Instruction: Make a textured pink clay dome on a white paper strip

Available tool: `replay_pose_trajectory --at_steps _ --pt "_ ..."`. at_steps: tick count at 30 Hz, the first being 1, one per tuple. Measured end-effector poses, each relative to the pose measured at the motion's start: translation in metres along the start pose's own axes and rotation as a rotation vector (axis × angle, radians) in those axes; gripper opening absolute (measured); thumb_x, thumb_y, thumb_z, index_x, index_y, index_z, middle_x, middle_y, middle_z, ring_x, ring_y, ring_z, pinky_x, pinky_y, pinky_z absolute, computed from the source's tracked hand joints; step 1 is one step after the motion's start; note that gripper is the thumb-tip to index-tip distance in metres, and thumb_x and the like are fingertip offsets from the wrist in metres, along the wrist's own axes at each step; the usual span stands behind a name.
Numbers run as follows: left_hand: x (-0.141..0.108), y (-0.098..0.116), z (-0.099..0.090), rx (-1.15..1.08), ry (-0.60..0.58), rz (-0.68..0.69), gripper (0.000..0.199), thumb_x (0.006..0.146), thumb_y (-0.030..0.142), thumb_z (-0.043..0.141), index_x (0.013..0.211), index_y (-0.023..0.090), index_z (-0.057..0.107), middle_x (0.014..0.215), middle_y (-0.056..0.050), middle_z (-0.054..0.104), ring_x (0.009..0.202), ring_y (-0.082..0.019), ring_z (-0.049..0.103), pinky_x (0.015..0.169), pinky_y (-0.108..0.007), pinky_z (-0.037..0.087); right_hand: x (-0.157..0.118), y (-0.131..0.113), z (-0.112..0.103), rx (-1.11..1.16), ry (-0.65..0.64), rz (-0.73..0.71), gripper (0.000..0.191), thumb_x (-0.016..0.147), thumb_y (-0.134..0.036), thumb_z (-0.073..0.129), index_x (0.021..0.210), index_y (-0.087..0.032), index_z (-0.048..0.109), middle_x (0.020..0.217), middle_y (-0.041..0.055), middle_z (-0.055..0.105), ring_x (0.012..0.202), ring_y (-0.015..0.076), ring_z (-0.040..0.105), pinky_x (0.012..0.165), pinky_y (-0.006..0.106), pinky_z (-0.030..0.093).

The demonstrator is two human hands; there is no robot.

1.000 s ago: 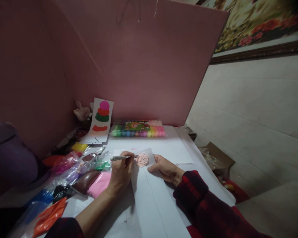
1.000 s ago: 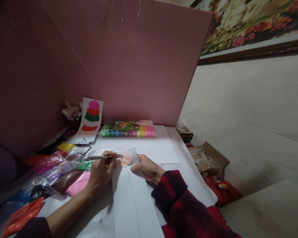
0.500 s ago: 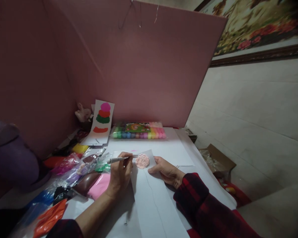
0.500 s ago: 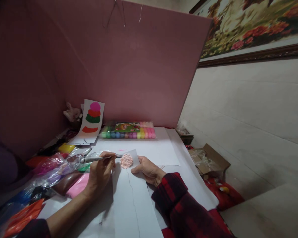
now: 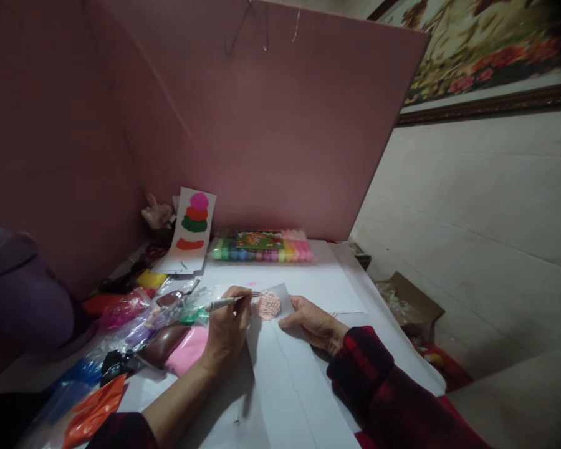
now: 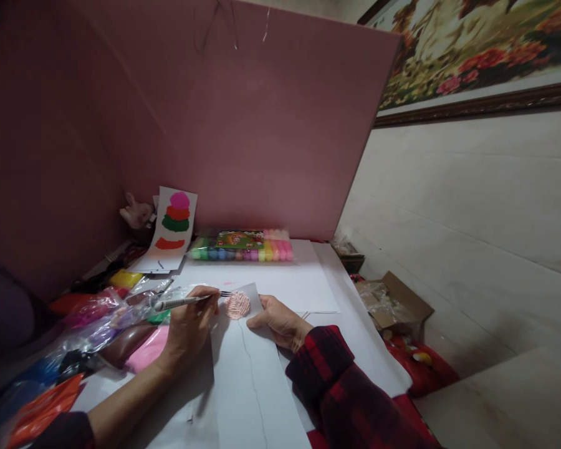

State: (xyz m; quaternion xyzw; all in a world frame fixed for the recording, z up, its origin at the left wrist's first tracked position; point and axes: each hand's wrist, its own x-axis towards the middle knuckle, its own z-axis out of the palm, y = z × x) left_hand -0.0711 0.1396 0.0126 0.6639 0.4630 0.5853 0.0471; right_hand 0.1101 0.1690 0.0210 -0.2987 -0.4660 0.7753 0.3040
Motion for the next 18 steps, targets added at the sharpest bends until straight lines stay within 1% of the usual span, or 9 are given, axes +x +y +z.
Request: replay_pose_trajectory --at_steps 6,13,18 --pt "-0.0007 0.0034 0.0020 -0.012 -0.007 0.055 0.005 0.087 0.015 0.051 0.087 0.019 0.054 0.068 0.003 0.058 0.058 -0.011 0.060 0.057 -0.022 0.048 0.0006 0.0011 -0.0012 0.009 -0.002 0.000 0.050 0.049 -0.002 0.063 0.098 -0.012 0.066 0.076 0.0028 0.071 0.058 0.0146 0.061 0.061 0.026 0.048" --pt "-0.0018 -0.0029 0.0048 0.002 0.015 0.116 0.005 0.086 0.014 0.054 0.087 0.019 0.054 0.074 0.001 0.060 0.065 -0.012 0.061 0.061 -0.023 0.049 -0.0011 0.0008 0.0012 -0.001 -0.010 -0.005 0.052 0.049 -0.002 0.062 0.100 -0.013 0.066 0.076 0.0019 0.070 0.057 0.0140 0.060 0.061 0.027 0.047" --pt "-0.0020 -0.0034 0.0037 0.015 0.032 0.118 0.008 0.085 0.011 0.053 0.088 0.019 0.054 0.072 0.002 0.057 0.058 -0.010 0.058 0.058 -0.023 0.048 -0.0013 0.0005 0.0022 -0.012 0.008 -0.012 0.050 0.050 -0.002 0.061 0.098 -0.013 0.067 0.076 0.0022 0.070 0.058 0.0152 0.061 0.064 0.029 0.048"
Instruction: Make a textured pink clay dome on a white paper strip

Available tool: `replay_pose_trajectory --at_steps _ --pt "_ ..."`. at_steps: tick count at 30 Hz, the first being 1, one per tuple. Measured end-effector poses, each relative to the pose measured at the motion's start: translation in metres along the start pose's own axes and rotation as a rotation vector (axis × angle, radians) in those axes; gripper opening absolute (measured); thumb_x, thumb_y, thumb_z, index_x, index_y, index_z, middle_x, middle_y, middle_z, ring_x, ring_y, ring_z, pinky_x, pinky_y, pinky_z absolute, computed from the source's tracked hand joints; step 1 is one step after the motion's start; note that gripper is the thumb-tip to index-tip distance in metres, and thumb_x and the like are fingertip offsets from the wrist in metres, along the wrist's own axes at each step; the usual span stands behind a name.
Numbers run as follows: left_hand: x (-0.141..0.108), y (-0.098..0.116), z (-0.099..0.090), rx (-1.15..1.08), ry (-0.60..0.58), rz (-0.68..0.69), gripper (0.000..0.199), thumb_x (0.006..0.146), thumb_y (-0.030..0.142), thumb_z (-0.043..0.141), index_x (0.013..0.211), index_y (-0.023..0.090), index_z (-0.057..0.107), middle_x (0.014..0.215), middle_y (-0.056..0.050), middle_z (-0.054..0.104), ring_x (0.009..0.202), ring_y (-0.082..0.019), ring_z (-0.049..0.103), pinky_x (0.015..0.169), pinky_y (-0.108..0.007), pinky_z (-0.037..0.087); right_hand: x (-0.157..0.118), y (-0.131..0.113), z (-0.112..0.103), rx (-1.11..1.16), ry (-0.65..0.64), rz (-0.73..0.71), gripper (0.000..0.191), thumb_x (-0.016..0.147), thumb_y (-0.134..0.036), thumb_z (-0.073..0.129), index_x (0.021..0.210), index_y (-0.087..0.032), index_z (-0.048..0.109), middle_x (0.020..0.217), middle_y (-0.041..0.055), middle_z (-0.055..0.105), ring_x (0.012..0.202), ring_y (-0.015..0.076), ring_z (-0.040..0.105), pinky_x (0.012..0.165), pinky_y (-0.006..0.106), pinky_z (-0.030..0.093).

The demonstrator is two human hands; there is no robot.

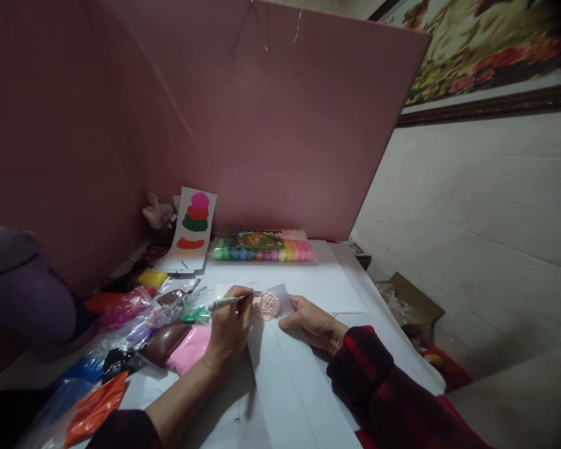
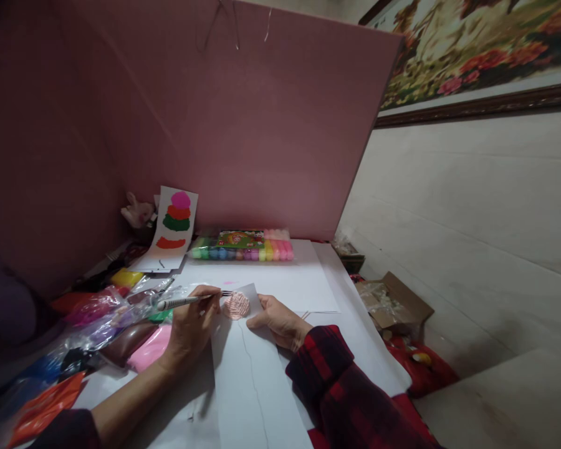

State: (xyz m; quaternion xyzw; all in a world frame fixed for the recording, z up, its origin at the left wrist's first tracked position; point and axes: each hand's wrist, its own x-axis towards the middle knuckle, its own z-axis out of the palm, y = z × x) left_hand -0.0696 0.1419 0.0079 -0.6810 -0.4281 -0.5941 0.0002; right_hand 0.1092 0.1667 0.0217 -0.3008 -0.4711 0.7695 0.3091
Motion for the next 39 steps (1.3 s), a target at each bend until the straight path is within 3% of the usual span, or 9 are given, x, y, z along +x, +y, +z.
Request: replay_pose_trajectory --at_steps 39 --pt "-0.0003 0.0037 -0.0011 -0.082 -0.061 -0.010 0.010 0.088 0.012 0.050 0.087 0.020 0.057 0.076 0.000 0.058 0.071 -0.015 0.057 0.065 -0.027 0.048 -0.0021 -0.0027 0.0017 -0.026 -0.012 0.018 0.052 0.050 -0.003 0.061 0.101 -0.013 0.065 0.078 0.0022 0.070 0.056 0.0130 0.059 0.059 0.025 0.046"
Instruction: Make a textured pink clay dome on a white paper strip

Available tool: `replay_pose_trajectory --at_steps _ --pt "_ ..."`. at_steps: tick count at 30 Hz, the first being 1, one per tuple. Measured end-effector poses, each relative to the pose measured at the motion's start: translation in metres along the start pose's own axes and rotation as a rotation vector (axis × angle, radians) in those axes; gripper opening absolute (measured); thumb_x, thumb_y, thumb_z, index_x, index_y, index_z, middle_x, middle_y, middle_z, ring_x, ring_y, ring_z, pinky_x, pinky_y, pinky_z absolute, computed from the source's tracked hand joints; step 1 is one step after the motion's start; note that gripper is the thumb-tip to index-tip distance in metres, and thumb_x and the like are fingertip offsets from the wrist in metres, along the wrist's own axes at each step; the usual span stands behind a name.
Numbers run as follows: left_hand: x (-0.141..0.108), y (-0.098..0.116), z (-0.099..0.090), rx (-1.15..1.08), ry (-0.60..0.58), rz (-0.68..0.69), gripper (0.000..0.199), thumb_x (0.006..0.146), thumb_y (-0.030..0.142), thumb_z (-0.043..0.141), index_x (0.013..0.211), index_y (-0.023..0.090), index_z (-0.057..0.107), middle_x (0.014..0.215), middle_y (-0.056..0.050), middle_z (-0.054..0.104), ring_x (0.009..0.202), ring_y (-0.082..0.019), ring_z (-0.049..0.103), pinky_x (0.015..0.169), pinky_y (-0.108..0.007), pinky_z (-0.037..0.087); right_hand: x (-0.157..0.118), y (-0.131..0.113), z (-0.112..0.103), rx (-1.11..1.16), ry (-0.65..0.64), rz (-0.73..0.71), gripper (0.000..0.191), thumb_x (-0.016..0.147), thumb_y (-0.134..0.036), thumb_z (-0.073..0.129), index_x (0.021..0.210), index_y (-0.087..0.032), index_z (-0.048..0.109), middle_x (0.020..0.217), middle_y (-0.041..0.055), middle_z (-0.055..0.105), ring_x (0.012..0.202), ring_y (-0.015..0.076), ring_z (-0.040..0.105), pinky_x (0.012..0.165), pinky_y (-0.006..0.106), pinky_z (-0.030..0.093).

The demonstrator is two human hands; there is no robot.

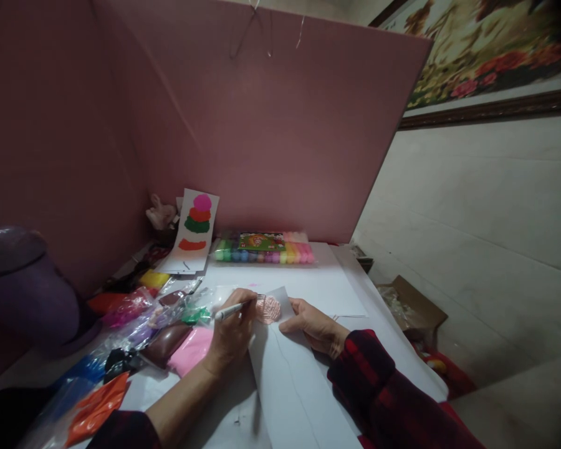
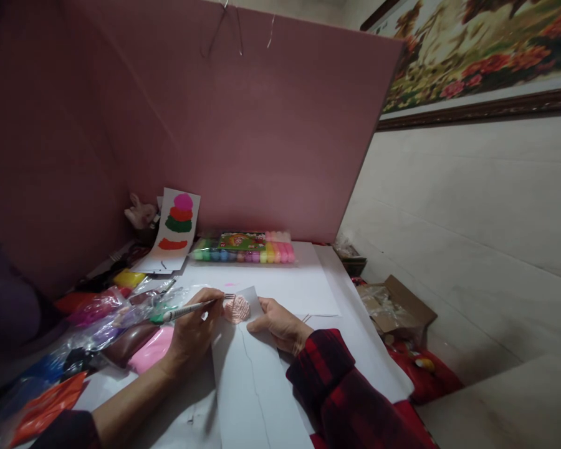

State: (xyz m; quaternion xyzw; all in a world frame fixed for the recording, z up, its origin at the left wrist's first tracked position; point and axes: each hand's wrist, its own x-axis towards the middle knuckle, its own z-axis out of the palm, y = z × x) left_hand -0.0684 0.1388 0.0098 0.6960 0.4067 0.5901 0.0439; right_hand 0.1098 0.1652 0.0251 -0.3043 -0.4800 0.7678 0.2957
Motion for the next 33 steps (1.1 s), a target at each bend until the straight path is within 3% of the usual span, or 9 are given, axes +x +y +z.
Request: replay_pose_trajectory --at_steps 33 --pt "-0.0005 0.0014 -0.0004 0.029 -0.017 0.064 0.013 0.087 0.010 0.049 0.082 0.020 0.055 0.072 0.000 0.057 0.064 -0.012 0.053 0.060 -0.025 0.046 0.0017 0.0032 -0.0037 0.029 -0.005 -0.016 0.054 0.051 -0.002 0.063 0.103 -0.013 0.064 0.076 0.0016 0.069 0.060 0.0144 0.061 0.060 0.025 0.047"
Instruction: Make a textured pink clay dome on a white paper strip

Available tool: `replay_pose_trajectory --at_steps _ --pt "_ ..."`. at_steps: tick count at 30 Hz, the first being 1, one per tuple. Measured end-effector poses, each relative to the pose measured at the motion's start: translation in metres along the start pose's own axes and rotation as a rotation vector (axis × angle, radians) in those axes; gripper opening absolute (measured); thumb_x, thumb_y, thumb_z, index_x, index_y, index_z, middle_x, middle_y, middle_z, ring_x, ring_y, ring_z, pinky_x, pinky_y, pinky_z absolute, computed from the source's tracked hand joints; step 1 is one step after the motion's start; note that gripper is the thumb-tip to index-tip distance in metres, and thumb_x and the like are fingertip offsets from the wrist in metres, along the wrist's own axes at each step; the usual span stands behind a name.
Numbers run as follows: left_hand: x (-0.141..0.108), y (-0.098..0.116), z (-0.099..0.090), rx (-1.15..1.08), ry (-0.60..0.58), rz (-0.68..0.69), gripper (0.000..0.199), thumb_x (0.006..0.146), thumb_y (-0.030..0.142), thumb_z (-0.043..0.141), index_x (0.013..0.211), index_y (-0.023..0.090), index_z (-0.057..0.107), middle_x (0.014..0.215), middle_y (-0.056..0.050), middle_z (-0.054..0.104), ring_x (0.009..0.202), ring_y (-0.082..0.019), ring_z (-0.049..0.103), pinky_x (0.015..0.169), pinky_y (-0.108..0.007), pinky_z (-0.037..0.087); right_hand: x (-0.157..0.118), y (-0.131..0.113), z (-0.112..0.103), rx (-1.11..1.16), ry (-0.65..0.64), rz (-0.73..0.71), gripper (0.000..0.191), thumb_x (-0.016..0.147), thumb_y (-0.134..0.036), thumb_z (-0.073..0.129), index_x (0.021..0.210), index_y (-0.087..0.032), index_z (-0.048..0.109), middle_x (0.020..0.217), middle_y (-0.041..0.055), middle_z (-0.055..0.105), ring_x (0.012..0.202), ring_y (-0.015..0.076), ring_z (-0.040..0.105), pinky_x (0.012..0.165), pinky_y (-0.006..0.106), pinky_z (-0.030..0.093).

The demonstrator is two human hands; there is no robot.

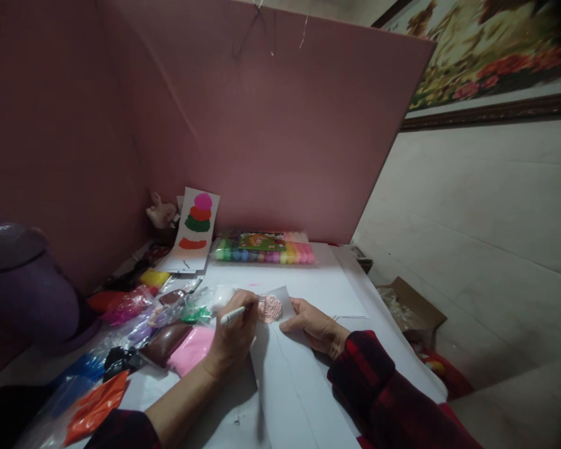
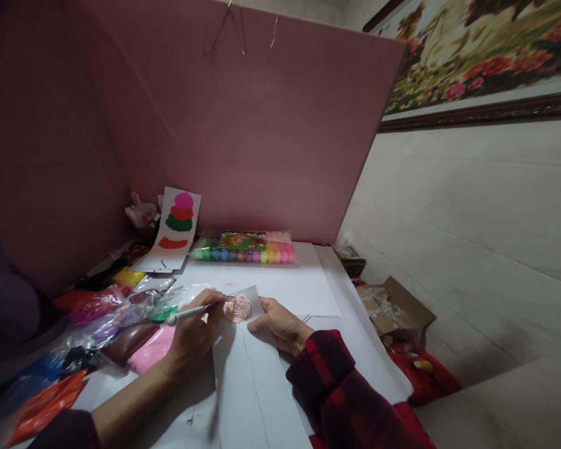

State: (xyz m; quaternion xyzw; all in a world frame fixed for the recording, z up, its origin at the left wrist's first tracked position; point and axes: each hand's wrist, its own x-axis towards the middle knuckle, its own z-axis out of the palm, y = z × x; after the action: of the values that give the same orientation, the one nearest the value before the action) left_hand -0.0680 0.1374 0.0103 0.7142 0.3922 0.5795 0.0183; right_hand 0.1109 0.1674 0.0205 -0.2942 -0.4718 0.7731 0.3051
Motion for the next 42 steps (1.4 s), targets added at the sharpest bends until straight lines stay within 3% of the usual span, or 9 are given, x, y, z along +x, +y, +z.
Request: replay_pose_trajectory --at_steps 5,16,42 --pt "-0.0010 -0.0030 0.0002 0.021 0.019 -0.006 0.013 0.087 0.009 0.049 0.084 0.020 0.055 0.074 0.000 0.058 0.071 -0.014 0.056 0.064 -0.026 0.046 -0.0008 -0.0008 0.0012 -0.005 0.000 0.021 0.055 0.050 -0.002 0.062 0.105 -0.013 0.064 0.080 0.0030 0.070 0.059 0.0151 0.062 0.059 0.027 0.048" --pt "-0.0009 -0.0005 -0.0013 0.067 0.028 -0.019 0.011 0.087 0.011 0.050 0.083 0.020 0.055 0.072 0.000 0.056 0.066 -0.014 0.054 0.061 -0.027 0.045 0.0004 0.0015 -0.0017 -0.016 -0.025 0.002 0.055 0.051 -0.003 0.061 0.105 -0.014 0.064 0.082 0.0041 0.072 0.062 0.0171 0.063 0.064 0.029 0.050" --pt "-0.0010 -0.0011 -0.0002 0.033 0.050 -0.004 0.012 0.086 0.008 0.052 0.086 0.019 0.054 0.076 0.000 0.056 0.070 -0.013 0.055 0.064 -0.026 0.046 0.0009 -0.0002 -0.0009 0.000 0.007 0.043 0.056 0.049 -0.002 0.065 0.104 -0.012 0.064 0.078 0.0032 0.071 0.062 0.0167 0.063 0.060 0.027 0.049"
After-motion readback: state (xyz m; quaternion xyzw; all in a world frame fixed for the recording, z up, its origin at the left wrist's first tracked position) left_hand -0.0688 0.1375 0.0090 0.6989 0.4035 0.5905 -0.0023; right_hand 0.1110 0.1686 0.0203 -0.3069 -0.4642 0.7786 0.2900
